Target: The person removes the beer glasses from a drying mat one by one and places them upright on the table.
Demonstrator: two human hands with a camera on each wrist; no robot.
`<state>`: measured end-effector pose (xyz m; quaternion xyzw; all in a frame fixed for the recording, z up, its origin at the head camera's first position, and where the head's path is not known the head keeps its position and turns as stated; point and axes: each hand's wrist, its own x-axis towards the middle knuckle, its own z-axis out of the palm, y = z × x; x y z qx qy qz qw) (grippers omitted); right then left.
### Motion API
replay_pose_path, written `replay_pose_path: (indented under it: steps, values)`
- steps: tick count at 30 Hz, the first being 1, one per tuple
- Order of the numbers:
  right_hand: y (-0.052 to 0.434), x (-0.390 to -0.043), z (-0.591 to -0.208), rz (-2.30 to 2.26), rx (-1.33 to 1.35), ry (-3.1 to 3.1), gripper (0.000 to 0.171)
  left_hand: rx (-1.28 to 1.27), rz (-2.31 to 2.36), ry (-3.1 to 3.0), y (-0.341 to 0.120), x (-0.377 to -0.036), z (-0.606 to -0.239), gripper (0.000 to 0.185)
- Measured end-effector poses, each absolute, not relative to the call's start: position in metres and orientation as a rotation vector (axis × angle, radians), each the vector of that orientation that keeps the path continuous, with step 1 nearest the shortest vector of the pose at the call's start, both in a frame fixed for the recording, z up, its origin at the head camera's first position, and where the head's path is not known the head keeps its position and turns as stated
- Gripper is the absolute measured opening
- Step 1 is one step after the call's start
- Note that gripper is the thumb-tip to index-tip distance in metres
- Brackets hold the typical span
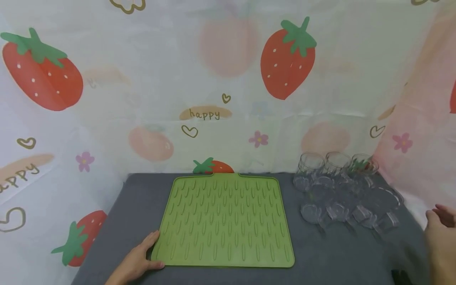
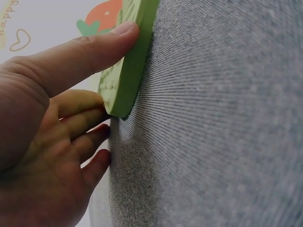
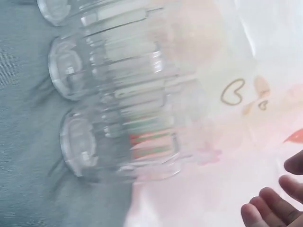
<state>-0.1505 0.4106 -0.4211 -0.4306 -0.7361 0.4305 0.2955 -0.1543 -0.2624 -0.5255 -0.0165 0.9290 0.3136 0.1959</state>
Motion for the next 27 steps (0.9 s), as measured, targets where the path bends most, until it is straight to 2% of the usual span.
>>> replay_pose_path:
  steps: [7,11,18,27]
  values:
    - [0.403,-0.155,-0.407,1.103,-1.093,-2.056,0.048,-0.039,0.916,2.578,-0.263,-0.151,-0.527,0.115]
    - [0.397,-0.162,-0.404,1.014,-0.927,-2.090,0.046,-0.020,0.924,2.589,-0.263,-0.153,-0.524,0.110]
    - [0.377,-0.173,-0.396,0.813,-0.610,-2.200,0.041,0.012,0.988,2.663,-0.259,-0.163,-0.511,0.092]
    - [0.331,-0.179,-0.391,0.839,-0.259,-2.360,0.049,0.025,1.116,2.902,-0.235,-0.178,-0.489,0.074]
